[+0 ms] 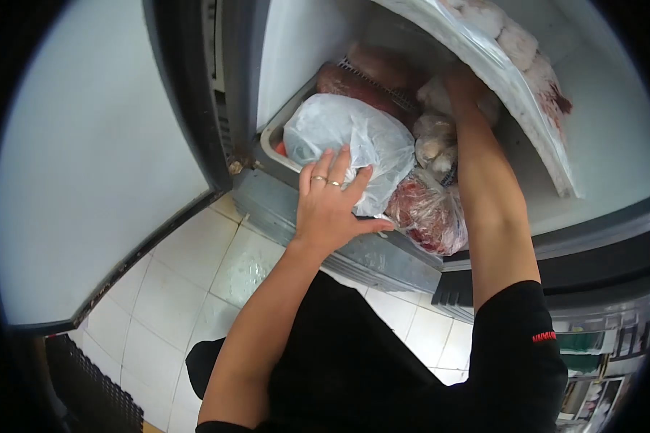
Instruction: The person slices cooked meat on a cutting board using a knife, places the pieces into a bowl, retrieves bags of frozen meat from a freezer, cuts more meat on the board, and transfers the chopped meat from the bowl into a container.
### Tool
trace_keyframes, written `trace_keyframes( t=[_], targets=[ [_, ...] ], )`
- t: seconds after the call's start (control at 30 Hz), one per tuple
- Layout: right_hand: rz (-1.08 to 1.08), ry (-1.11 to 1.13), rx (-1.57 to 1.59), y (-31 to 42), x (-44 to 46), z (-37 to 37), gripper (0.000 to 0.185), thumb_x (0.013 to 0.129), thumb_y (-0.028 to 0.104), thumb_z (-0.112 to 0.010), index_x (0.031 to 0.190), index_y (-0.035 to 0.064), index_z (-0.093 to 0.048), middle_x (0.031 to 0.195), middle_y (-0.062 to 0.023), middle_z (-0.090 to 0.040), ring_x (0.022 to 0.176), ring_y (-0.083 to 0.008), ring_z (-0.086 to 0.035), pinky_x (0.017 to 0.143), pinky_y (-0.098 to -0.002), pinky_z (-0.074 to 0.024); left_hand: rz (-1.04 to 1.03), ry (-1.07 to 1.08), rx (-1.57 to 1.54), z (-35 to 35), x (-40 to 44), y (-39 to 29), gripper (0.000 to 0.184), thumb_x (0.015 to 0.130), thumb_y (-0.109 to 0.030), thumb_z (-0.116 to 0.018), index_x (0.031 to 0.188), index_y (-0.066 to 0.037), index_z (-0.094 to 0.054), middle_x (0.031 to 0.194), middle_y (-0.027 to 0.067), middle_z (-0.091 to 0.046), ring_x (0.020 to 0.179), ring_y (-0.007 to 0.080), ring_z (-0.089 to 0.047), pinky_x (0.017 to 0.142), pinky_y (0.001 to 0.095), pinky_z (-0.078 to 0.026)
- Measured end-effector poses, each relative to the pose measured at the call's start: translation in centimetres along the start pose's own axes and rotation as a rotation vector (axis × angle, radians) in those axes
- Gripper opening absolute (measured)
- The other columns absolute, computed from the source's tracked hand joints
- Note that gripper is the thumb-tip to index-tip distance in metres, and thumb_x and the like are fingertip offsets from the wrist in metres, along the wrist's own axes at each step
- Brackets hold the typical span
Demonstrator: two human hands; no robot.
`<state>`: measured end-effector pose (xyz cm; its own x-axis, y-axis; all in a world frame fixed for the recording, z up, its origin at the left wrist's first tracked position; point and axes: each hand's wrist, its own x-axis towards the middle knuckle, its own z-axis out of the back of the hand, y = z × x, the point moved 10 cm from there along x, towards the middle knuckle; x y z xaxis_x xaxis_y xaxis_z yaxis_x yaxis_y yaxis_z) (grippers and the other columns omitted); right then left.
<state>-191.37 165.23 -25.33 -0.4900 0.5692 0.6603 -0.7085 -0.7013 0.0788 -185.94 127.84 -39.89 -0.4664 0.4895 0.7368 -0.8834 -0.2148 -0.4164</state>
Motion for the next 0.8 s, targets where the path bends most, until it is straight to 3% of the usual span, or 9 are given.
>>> trace_keyframes(
  t=[0.13, 0.23, 0.27, 0.33, 0.4, 0.43, 0.53, 0.6, 0.8],
  targets=[
    [0.166, -0.193, 0.209, 2.8, -1.8, 1.6, 0.051, 0.097, 0.039, -0.061, 0.137, 0.0087, -0.069, 0.138, -0.0195, -0.069, 0.131, -0.0414, -0.063, 0.113, -0.0527, -0.0473, -0.05, -0.02, 0.058, -0.3, -0.1, -0.6, 0.095, 0.063, -0.081, -0.081, 0.129, -0.014, -0.075, 0.146, 0.0243, -0.059, 0.136, 0.0435, -0.052, 0.113, 0.0576, -0.033],
    [0.276, -0.077, 0.551, 7.0, -4.6, 1.9, 0.045, 0.096, 0.032, -0.063, 0.131, 0.0053, -0.071, 0.137, -0.0215, -0.069, 0.131, -0.0422, -0.06, 0.114, -0.0538, -0.0439, -0.062, 0.052, 0.104, -0.8, 0.3, -1.5, 0.096, 0.064, -0.084, -0.077, 0.129, -0.015, -0.075, 0.148, 0.023, -0.057, 0.139, 0.0427, -0.049, 0.112, 0.0587, -0.032],
    [0.41, -0.184, 0.547, 9.5, -6.9, 6.7, 0.043, 0.096, 0.031, -0.064, 0.128, 0.0024, -0.071, 0.135, -0.0237, -0.068, 0.129, -0.0418, -0.061, 0.113, -0.0533, -0.0448, -0.053, 0.071, 0.138, -1.0, 0.3, -1.4, 0.095, 0.064, -0.084, -0.078, 0.129, -0.015, -0.075, 0.149, 0.0227, -0.056, 0.141, 0.0429, -0.046, 0.112, 0.0599, -0.031],
    [0.573, -0.282, 0.328, 12.1, -7.2, 3.0, 0.045, 0.097, 0.034, -0.065, 0.13, 0.0046, -0.07, 0.135, -0.0248, -0.067, 0.129, -0.0412, -0.062, 0.113, -0.0529, -0.045, -0.097, 0.086, 0.163, -1.3, 0.1, -1.6, 0.096, 0.066, -0.086, -0.075, 0.131, -0.016, -0.075, 0.148, 0.0226, -0.057, 0.142, 0.0431, -0.045, 0.113, 0.0613, -0.029],
    [0.664, 0.003, 0.353, 13.8, -6.2, -0.2, 0.05, 0.094, 0.038, -0.07, 0.135, 0.0086, -0.068, 0.137, -0.0235, -0.066, 0.132, -0.0401, -0.06, 0.114, -0.052, -0.0449, -0.097, 0.084, 0.233, -1.4, 0.0, -1.8, 0.095, 0.068, -0.086, -0.073, 0.132, -0.015, -0.075, 0.146, 0.0225, -0.057, 0.143, 0.0438, -0.044, 0.114, 0.0622, -0.028],
    [0.649, -0.007, 0.344, 13.4, -6.1, -0.9, 0.05, 0.094, 0.038, -0.07, 0.135, 0.0086, -0.068, 0.137, -0.0235, -0.066, 0.132, -0.0401, -0.06, 0.114, -0.052, -0.0449, -0.098, 0.094, 0.241, -1.3, 0.1, -2.1, 0.095, 0.07, -0.085, -0.072, 0.133, -0.015, -0.075, 0.145, 0.0227, -0.058, 0.143, 0.0442, -0.043, 0.114, 0.0628, -0.028],
    [0.473, 0.116, 0.753, 11.2, -5.1, -0.9, 0.047, 0.093, 0.027, -0.07, 0.137, 0.0127, -0.066, 0.138, -0.0231, -0.066, 0.133, -0.0402, -0.06, 0.112, -0.0522, -0.0467, -0.078, 0.103, 0.251, -1.2, 0.0, -2.4, 0.094, 0.07, -0.084, -0.073, 0.132, -0.014, -0.075, 0.145, 0.0233, -0.057, 0.143, 0.0444, -0.043, 0.115, 0.0629, -0.028],
    [0.274, 0.044, 0.535, 8.5, -5.2, 3.3, 0.049, 0.091, 0.018, -0.069, 0.139, 0.008, -0.063, 0.137, -0.0236, -0.067, 0.134, -0.0392, -0.059, 0.112, -0.0525, -0.0474, -0.071, 0.104, 0.262, -1.2, 0.1, -2.7, 0.093, 0.07, -0.083, -0.075, 0.131, -0.013, -0.075, 0.146, 0.0235, -0.057, 0.143, 0.0449, -0.043, 0.114, 0.0634, -0.029],
    [-0.026, -0.02, 0.173, -2.6, 2.2, 2.7, 0.049, 0.091, 0.018, -0.069, 0.139, 0.0075, -0.063, 0.136, -0.0235, -0.067, 0.134, -0.0392, -0.06, 0.112, -0.0525, -0.048, -0.043, 0.073, 0.276, -0.5, 0.2, -2.0, 0.095, 0.069, -0.085, -0.072, 0.135, -0.016, -0.074, 0.145, 0.0235, -0.057, 0.142, 0.0459, -0.046, 0.111, 0.0635, -0.032]
  ],
)
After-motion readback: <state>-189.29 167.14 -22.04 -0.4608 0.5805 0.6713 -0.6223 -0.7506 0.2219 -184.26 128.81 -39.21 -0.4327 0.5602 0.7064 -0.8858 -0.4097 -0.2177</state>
